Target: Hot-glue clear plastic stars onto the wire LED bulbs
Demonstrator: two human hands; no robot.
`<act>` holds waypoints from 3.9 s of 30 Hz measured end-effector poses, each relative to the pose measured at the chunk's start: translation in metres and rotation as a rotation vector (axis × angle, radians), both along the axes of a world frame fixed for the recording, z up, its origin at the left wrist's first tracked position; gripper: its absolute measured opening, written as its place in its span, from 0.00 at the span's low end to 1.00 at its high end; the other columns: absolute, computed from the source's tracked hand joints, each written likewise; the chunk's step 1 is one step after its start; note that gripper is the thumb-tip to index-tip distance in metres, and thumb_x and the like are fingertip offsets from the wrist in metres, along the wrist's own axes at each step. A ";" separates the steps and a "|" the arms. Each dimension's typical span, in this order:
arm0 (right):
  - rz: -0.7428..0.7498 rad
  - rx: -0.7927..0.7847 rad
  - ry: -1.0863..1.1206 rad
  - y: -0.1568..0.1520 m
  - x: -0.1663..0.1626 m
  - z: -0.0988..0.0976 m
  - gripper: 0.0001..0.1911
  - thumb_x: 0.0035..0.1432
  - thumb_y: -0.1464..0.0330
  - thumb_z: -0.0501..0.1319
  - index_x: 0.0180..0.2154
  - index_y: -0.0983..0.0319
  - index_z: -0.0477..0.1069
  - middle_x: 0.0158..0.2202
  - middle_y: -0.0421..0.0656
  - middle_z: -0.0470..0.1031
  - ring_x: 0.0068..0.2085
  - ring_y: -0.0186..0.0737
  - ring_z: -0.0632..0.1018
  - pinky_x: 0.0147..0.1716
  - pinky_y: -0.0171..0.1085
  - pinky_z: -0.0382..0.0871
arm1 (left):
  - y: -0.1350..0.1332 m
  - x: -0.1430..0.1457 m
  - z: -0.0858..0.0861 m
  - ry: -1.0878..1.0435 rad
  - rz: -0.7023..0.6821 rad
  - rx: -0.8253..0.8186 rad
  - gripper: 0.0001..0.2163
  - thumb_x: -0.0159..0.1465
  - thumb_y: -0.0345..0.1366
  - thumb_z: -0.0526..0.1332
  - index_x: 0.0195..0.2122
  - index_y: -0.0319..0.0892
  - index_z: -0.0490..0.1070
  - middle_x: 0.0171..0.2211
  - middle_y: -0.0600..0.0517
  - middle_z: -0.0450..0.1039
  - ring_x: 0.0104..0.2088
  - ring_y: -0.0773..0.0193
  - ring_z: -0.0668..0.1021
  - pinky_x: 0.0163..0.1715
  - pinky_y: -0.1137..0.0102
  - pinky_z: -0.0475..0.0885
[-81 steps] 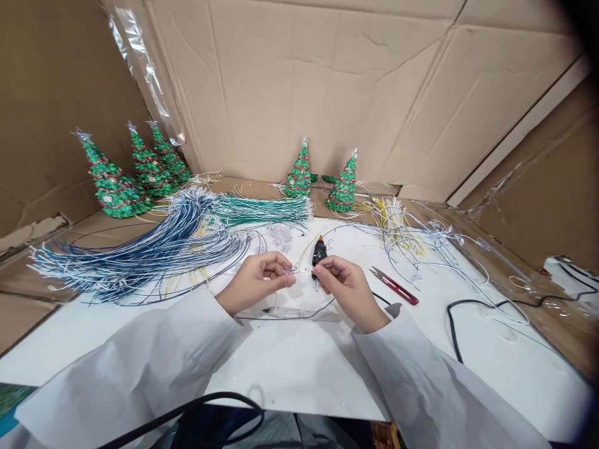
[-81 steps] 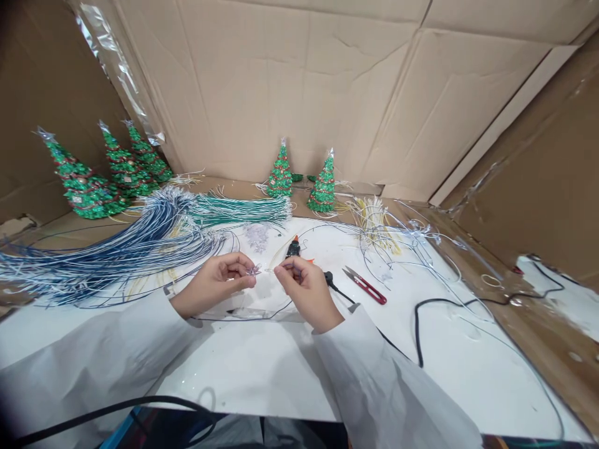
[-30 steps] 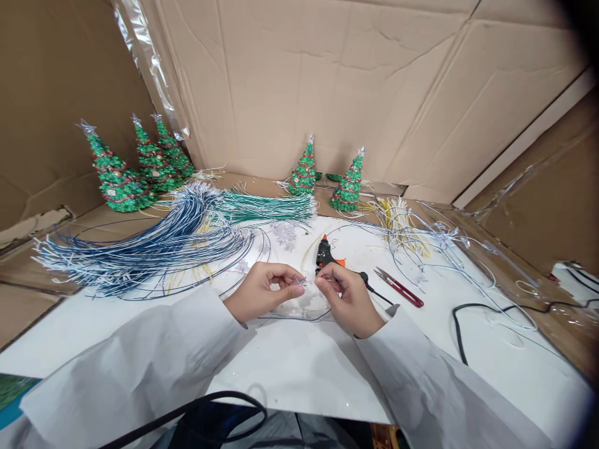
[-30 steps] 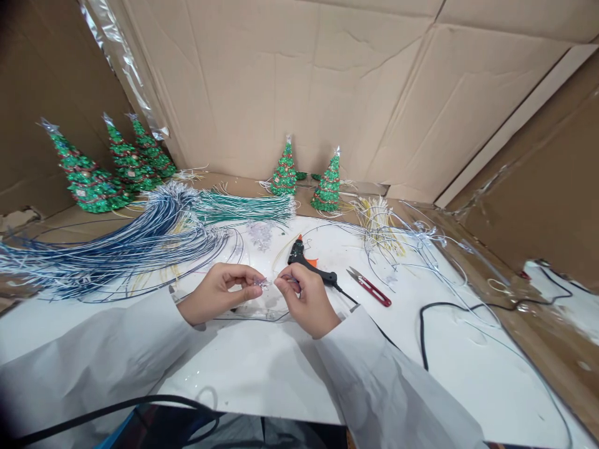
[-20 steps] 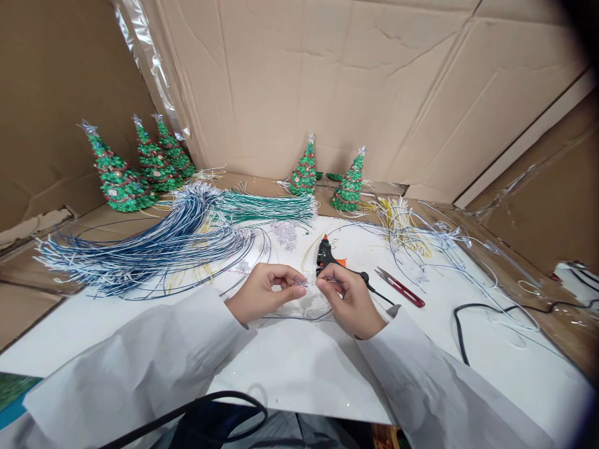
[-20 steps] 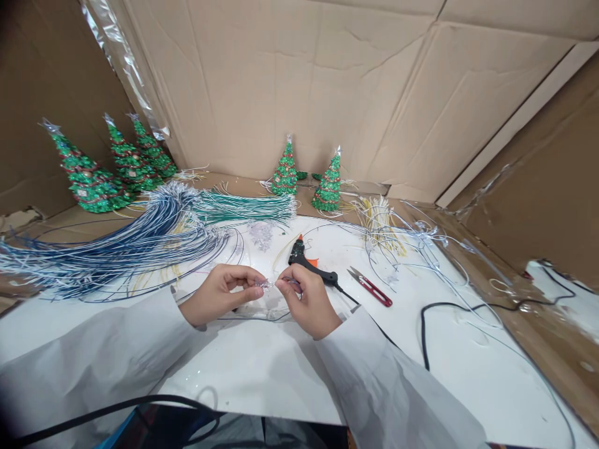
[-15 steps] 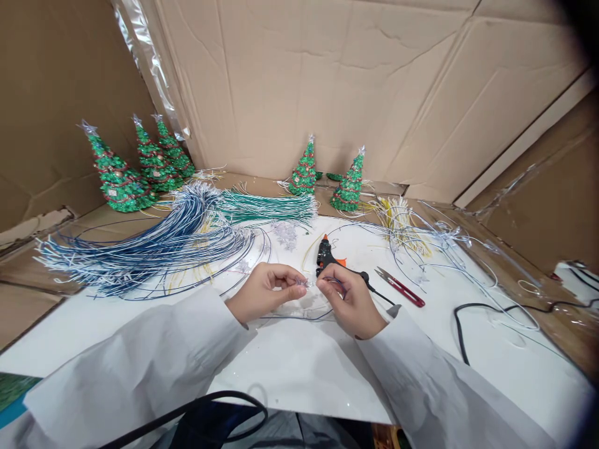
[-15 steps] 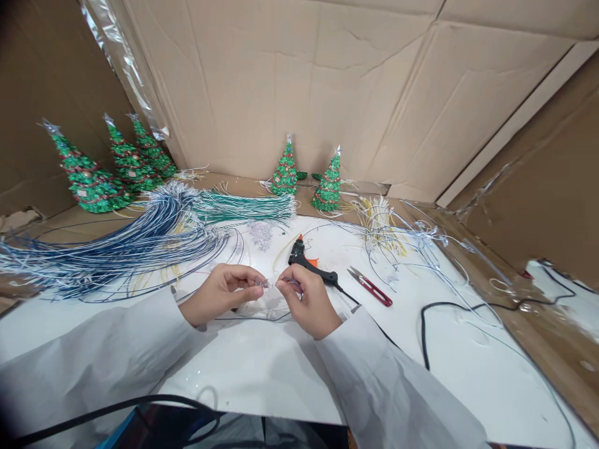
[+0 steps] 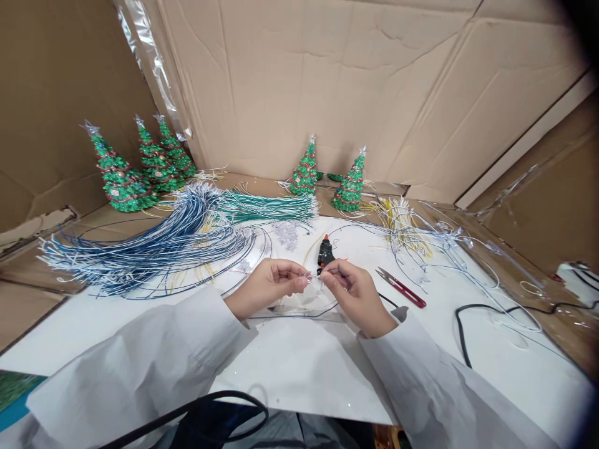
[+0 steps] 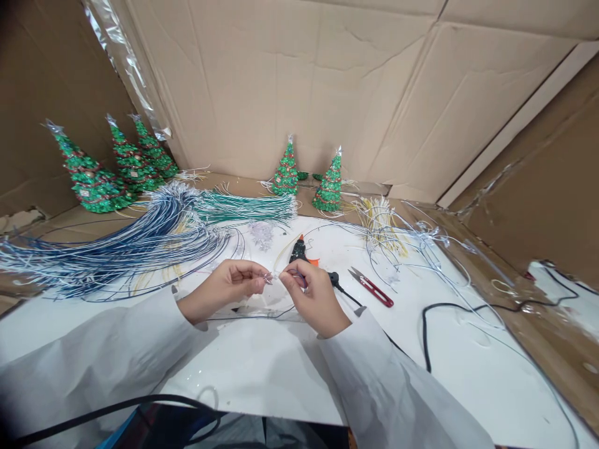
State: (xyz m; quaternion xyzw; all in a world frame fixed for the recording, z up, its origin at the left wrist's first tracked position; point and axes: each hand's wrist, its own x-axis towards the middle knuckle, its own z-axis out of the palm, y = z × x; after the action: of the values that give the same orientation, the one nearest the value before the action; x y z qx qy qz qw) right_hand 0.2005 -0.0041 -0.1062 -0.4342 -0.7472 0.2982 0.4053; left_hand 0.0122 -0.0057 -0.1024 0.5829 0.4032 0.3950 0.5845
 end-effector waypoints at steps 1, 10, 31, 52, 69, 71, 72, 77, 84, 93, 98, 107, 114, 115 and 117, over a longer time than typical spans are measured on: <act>-0.009 -0.015 0.006 0.001 0.000 -0.001 0.12 0.58 0.62 0.55 0.28 0.63 0.67 0.19 0.35 0.58 0.22 0.31 0.60 0.22 0.32 0.54 | 0.001 -0.001 0.000 0.005 0.003 0.027 0.16 0.51 0.41 0.67 0.38 0.36 0.73 0.24 0.54 0.69 0.23 0.72 0.70 0.23 0.76 0.64; -0.018 -0.194 0.143 0.006 -0.002 -0.004 0.13 0.55 0.59 0.56 0.26 0.62 0.65 0.20 0.36 0.59 0.23 0.32 0.60 0.22 0.32 0.54 | 0.002 -0.008 -0.001 0.352 0.033 0.594 0.14 0.54 0.37 0.66 0.41 0.39 0.74 0.30 0.49 0.74 0.31 0.66 0.74 0.35 0.71 0.68; 0.094 -0.078 0.085 -0.007 -0.007 0.001 0.11 0.59 0.63 0.54 0.28 0.62 0.65 0.21 0.35 0.56 0.23 0.30 0.58 0.22 0.32 0.52 | -0.007 -0.004 0.008 0.377 0.090 0.540 0.15 0.59 0.39 0.59 0.18 0.38 0.71 0.18 0.51 0.72 0.19 0.69 0.72 0.21 0.76 0.65; 0.114 0.175 0.005 -0.007 -0.007 -0.007 0.07 0.61 0.70 0.52 0.30 0.61 0.61 0.26 0.39 0.63 0.27 0.34 0.64 0.25 0.34 0.57 | -0.005 -0.001 0.002 0.188 -0.008 0.140 0.18 0.57 0.47 0.59 0.19 0.36 0.69 0.13 0.57 0.62 0.15 0.74 0.62 0.15 0.77 0.56; 0.142 0.474 -0.037 -0.009 -0.009 -0.010 0.06 0.60 0.76 0.52 0.31 0.61 0.59 0.25 0.39 0.58 0.28 0.35 0.61 0.27 0.36 0.57 | -0.002 -0.003 -0.003 -0.001 -0.076 -0.155 0.20 0.55 0.52 0.60 0.24 0.36 0.71 0.12 0.57 0.61 0.13 0.74 0.60 0.15 0.75 0.50; 0.146 0.496 -0.025 -0.010 -0.010 -0.011 0.07 0.59 0.77 0.52 0.32 0.61 0.60 0.25 0.39 0.58 0.28 0.35 0.61 0.27 0.36 0.57 | -0.004 -0.002 -0.002 -0.041 -0.086 -0.185 0.20 0.55 0.51 0.60 0.23 0.36 0.71 0.11 0.58 0.60 0.13 0.75 0.60 0.15 0.76 0.50; 0.149 0.513 -0.017 -0.010 -0.010 -0.011 0.07 0.59 0.77 0.52 0.32 0.61 0.60 0.25 0.39 0.57 0.28 0.35 0.61 0.27 0.36 0.57 | -0.004 -0.002 -0.002 -0.062 -0.091 -0.207 0.20 0.55 0.51 0.60 0.23 0.36 0.71 0.11 0.58 0.60 0.13 0.75 0.59 0.15 0.76 0.50; 0.157 0.617 -0.009 -0.011 -0.011 -0.013 0.08 0.57 0.80 0.53 0.33 0.60 0.59 0.25 0.39 0.57 0.28 0.37 0.60 0.28 0.37 0.57 | -0.006 -0.001 0.001 -0.129 -0.109 -0.278 0.20 0.54 0.50 0.62 0.22 0.35 0.70 0.10 0.58 0.58 0.13 0.76 0.59 0.14 0.76 0.50; 0.165 0.605 -0.030 -0.012 -0.010 -0.012 0.08 0.57 0.80 0.53 0.33 0.61 0.59 0.25 0.39 0.58 0.28 0.37 0.61 0.27 0.37 0.57 | -0.006 -0.002 0.000 -0.102 -0.116 -0.189 0.19 0.56 0.49 0.60 0.21 0.35 0.70 0.12 0.57 0.60 0.14 0.75 0.61 0.16 0.77 0.53; 0.111 0.516 0.018 -0.015 -0.010 -0.013 0.07 0.58 0.77 0.53 0.33 0.60 0.60 0.24 0.38 0.58 0.27 0.36 0.62 0.26 0.37 0.58 | -0.014 0.000 0.011 0.132 -0.040 0.139 0.20 0.56 0.50 0.59 0.18 0.37 0.66 0.15 0.55 0.63 0.17 0.73 0.62 0.17 0.76 0.57; 0.103 0.485 0.030 -0.017 -0.011 -0.013 0.06 0.58 0.77 0.52 0.33 0.60 0.60 0.25 0.39 0.58 0.28 0.36 0.63 0.26 0.36 0.58 | -0.015 -0.001 0.013 0.190 -0.057 0.273 0.21 0.59 0.48 0.57 0.15 0.38 0.65 0.16 0.54 0.64 0.18 0.72 0.63 0.19 0.75 0.58; 0.104 0.477 0.044 -0.017 -0.013 -0.013 0.07 0.58 0.77 0.52 0.32 0.60 0.59 0.25 0.39 0.59 0.27 0.36 0.63 0.27 0.36 0.58 | -0.015 0.000 0.010 0.176 -0.062 0.253 0.20 0.60 0.46 0.57 0.16 0.38 0.64 0.16 0.55 0.63 0.17 0.73 0.62 0.17 0.76 0.56; 0.088 0.469 0.034 -0.019 -0.013 -0.014 0.06 0.59 0.76 0.52 0.32 0.59 0.59 0.25 0.39 0.59 0.27 0.36 0.64 0.26 0.36 0.58 | -0.015 0.000 0.008 0.169 -0.062 0.228 0.20 0.59 0.47 0.57 0.17 0.38 0.64 0.16 0.54 0.63 0.17 0.73 0.62 0.17 0.76 0.56; 0.088 0.468 0.036 -0.019 -0.012 -0.014 0.06 0.59 0.76 0.52 0.32 0.59 0.59 0.25 0.39 0.60 0.27 0.36 0.64 0.26 0.36 0.58 | -0.015 0.000 0.007 0.163 -0.066 0.225 0.20 0.59 0.47 0.57 0.17 0.38 0.64 0.16 0.55 0.63 0.17 0.73 0.62 0.17 0.76 0.56; 0.092 0.465 0.035 -0.019 -0.012 -0.014 0.06 0.59 0.76 0.52 0.32 0.59 0.59 0.25 0.39 0.60 0.28 0.36 0.64 0.26 0.36 0.58 | -0.015 -0.001 0.007 0.159 -0.069 0.221 0.19 0.59 0.47 0.57 0.17 0.38 0.64 0.16 0.55 0.63 0.17 0.73 0.61 0.17 0.76 0.56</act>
State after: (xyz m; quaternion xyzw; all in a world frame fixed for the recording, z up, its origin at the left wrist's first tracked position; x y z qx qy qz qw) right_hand 0.1882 -0.0233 -0.1206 -0.2894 -0.8075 0.1440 0.4934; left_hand 0.0116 -0.0210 -0.0958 0.6865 0.3819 0.3695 0.4962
